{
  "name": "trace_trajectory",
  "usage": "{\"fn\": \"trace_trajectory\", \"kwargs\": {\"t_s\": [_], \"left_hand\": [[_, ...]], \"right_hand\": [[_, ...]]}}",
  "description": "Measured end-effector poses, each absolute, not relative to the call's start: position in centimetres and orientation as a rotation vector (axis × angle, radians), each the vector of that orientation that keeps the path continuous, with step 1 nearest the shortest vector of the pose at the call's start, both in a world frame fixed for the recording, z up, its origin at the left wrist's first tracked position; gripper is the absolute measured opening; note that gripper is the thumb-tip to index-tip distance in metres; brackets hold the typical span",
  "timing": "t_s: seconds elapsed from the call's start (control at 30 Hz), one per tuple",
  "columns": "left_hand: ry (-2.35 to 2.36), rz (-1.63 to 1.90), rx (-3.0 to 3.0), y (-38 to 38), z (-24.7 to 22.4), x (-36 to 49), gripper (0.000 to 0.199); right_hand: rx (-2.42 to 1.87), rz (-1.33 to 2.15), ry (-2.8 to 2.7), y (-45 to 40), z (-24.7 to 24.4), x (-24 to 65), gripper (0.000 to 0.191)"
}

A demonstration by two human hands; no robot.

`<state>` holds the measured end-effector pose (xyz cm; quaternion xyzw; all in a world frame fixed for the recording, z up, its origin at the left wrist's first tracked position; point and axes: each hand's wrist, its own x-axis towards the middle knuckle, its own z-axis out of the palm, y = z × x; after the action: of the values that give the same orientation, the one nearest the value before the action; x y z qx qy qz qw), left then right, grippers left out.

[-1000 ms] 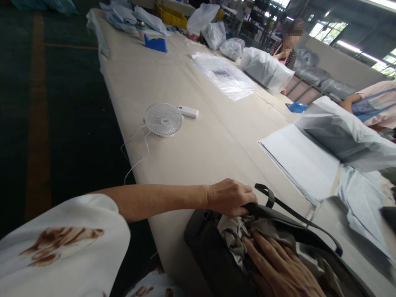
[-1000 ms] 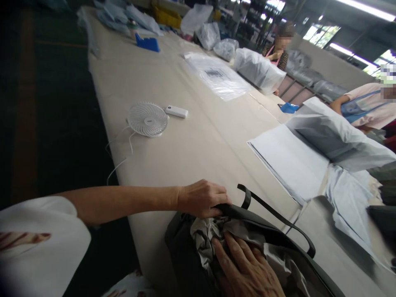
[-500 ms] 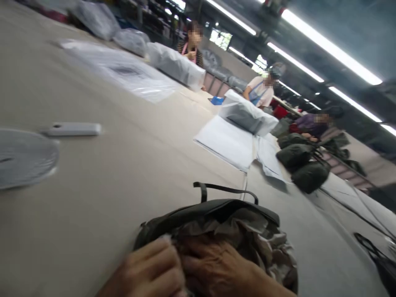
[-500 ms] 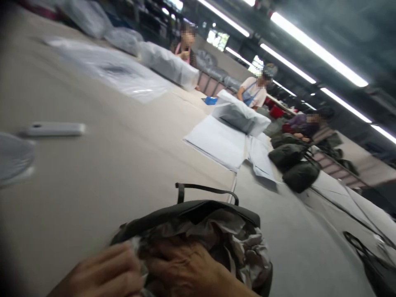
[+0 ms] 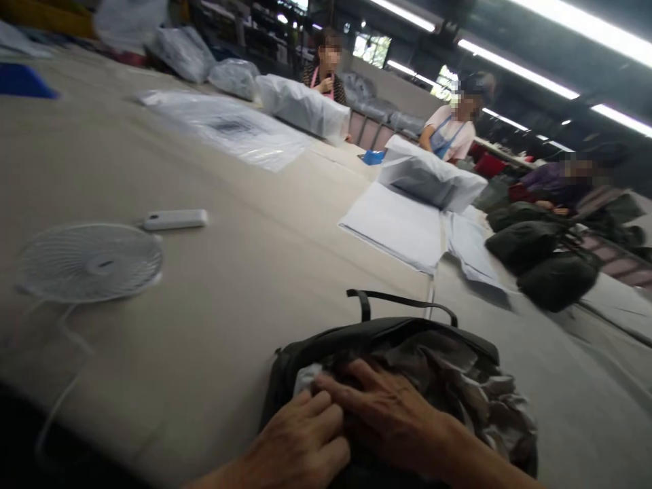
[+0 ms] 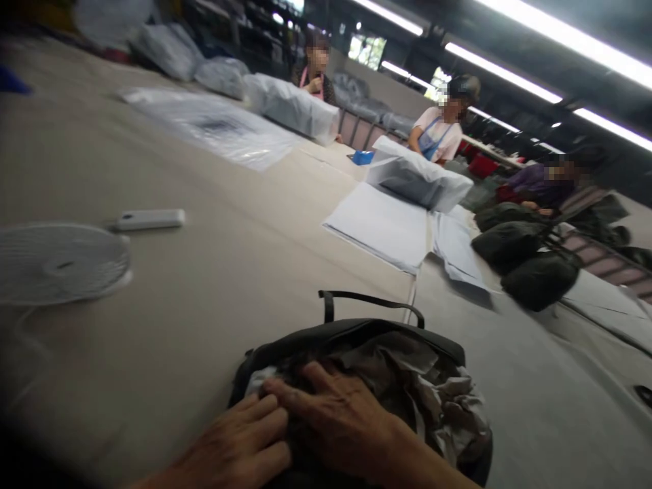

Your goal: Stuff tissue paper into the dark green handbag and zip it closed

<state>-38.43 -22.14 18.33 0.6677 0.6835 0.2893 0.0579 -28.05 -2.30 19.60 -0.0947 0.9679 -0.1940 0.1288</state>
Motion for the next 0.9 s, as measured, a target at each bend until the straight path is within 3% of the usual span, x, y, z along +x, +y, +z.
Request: {"fn": "trace_trajectory", "kwargs": {"t_s": [0.17, 0.47, 0.63, 0.77, 0.9], "left_hand": [[1.926, 0.954, 1.899, -22.0, 18.8, -38.2, 0.032], [1.729, 0.947, 2.009, -20.0, 18.9, -38.7, 0.026], [1.655, 1.164, 1.949, -19.5, 19.0, -39.5, 0.02], [2.079, 1.424, 1.636, -19.2, 18.3, -41.8, 0.005], [2.481, 1.033, 1.685, -17.2, 17.7, -43.8, 0.022]], "right_hand": [[-0.303, -0.71, 2.771, -1.3, 20.1, -27.9, 0.074], [-0.193, -0.42, 2.769, -2.9, 18.2, -28.8, 0.055], [-0.286, -0.522, 2.781, -3.3, 17.6, -29.7, 0.038], [-0.312, -0.647, 2.873, -3.3, 17.3, -28.9, 0.036], [-0.318, -0.637, 2.899, -3.4, 17.8, -28.8, 0.051]]}}
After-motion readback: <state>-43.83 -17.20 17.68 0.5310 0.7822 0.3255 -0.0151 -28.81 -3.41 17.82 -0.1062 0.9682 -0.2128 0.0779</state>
